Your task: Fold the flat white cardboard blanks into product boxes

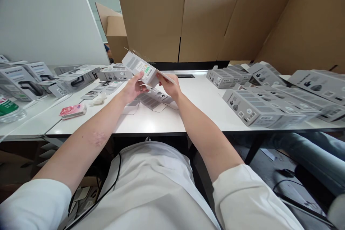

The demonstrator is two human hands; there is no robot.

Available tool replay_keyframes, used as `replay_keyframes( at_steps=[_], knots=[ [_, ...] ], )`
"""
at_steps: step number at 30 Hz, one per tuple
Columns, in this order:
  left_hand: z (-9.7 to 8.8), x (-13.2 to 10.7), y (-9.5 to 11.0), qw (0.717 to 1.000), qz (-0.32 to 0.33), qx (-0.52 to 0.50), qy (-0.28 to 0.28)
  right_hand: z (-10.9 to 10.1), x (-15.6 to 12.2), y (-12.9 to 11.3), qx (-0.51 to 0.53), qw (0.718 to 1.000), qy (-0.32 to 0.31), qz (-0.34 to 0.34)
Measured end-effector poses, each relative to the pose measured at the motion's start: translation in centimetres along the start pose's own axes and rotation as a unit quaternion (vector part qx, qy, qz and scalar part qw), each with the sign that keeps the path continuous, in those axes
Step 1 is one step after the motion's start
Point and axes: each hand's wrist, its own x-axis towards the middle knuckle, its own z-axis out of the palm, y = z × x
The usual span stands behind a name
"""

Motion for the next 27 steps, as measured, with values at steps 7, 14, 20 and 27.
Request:
replay_keyframes(
  at_steps=[7, 14, 20, 27],
  knots=[
    [0.2, -0.2, 0.2, 1.0, 0.001, 0.001, 0.011, 0.1, 0.2, 0.5, 0.005, 1.0, 0.012, -0.017],
    [0.2, 0.1, 0.1, 0.999, 0.006, -0.019, 0.038, -0.1, -0.1, -0.3, 0.018, 1.0, -0.018, 0.018],
    [0.2, 0.1, 0.1, 0.999, 0.026, -0.026, 0.024, -0.3, -0.5, -0.3, 0.019, 0.987, -0.134, 0.086],
    [-0.2, -0.1, -0.2, 0.999, 0.009, 0.033, -0.017, 0.1, -1.0, -1.0, 0.058, 0.974, -0.183, 0.116]
  ],
)
